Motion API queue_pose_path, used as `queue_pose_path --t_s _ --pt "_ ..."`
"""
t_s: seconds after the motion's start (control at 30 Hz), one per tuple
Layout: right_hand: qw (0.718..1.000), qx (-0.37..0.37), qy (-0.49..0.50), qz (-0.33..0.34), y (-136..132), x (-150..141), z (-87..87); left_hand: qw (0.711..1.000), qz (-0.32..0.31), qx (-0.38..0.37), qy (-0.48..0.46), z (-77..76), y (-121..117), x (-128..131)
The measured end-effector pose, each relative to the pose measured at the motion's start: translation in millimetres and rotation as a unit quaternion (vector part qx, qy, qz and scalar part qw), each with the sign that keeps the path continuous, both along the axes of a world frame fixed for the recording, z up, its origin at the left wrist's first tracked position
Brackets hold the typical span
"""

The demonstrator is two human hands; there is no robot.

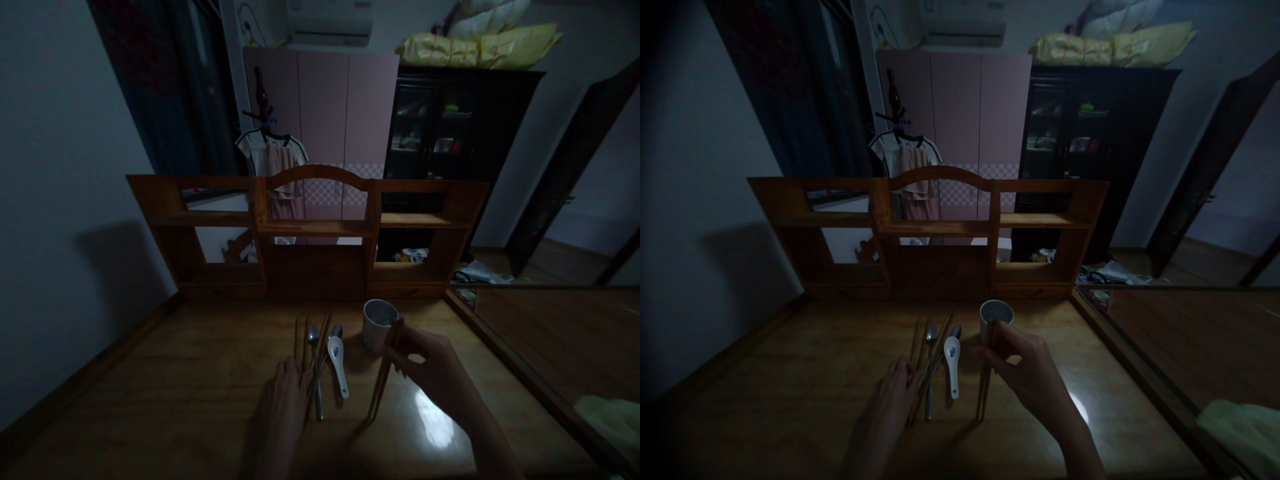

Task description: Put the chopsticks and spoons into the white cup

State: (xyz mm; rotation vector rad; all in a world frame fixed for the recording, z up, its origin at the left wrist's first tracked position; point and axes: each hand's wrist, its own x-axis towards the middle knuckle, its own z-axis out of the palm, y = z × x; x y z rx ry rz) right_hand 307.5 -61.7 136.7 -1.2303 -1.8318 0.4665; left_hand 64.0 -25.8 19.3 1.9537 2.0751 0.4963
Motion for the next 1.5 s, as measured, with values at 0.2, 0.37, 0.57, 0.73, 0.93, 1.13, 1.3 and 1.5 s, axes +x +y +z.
queue_pose_path --t_s 0.2,0.37,0.57,0.73,0.93,1.13,1.3,1.5 --pt "0.999 0.026 -0.035 -0.018 0.3 0.3 -0.9 0.999 0.009 0.005 0.039 -3.4 2.1 -0.6" --pt "0.999 0.030 -0.034 -0.016 -0.4 -0.3 -1.4 0.999 0.007 -0.007 0.036 -1.7 2.5 -2.6" --pt "0.999 0.036 -0.030 -0.019 -1.1 -1.7 -1.8 0.999 0.011 -0.002 0.030 3.3 2.0 -6.9" --pt "0.999 0.041 -0.021 -0.013 -1.9 -3.8 0.0 1.000 -0.010 -0.006 -0.003 2.0 6.9 -13.7" --pt "0.999 0.028 -0.019 -0.013 -2.1 -2.8 -1.0 0.996 -0.014 0.021 -0.086 -3.4 19.8 -22.7" --pt "1.000 0.025 -0.015 -0.011 1.2 -3.8 -3.8 0.920 -0.129 0.063 -0.364 17.4 -5.1 14.3" --pt "1.000 0.012 -0.008 0.009 0.9 -4.7 -3.3 0.878 -0.243 0.147 -0.385 23.4 -30.1 57.4" --pt "1.000 0.005 0.005 0.024 -3.5 -1.4 -0.4 0.846 -0.264 0.135 -0.443 14.4 -32.1 74.4"
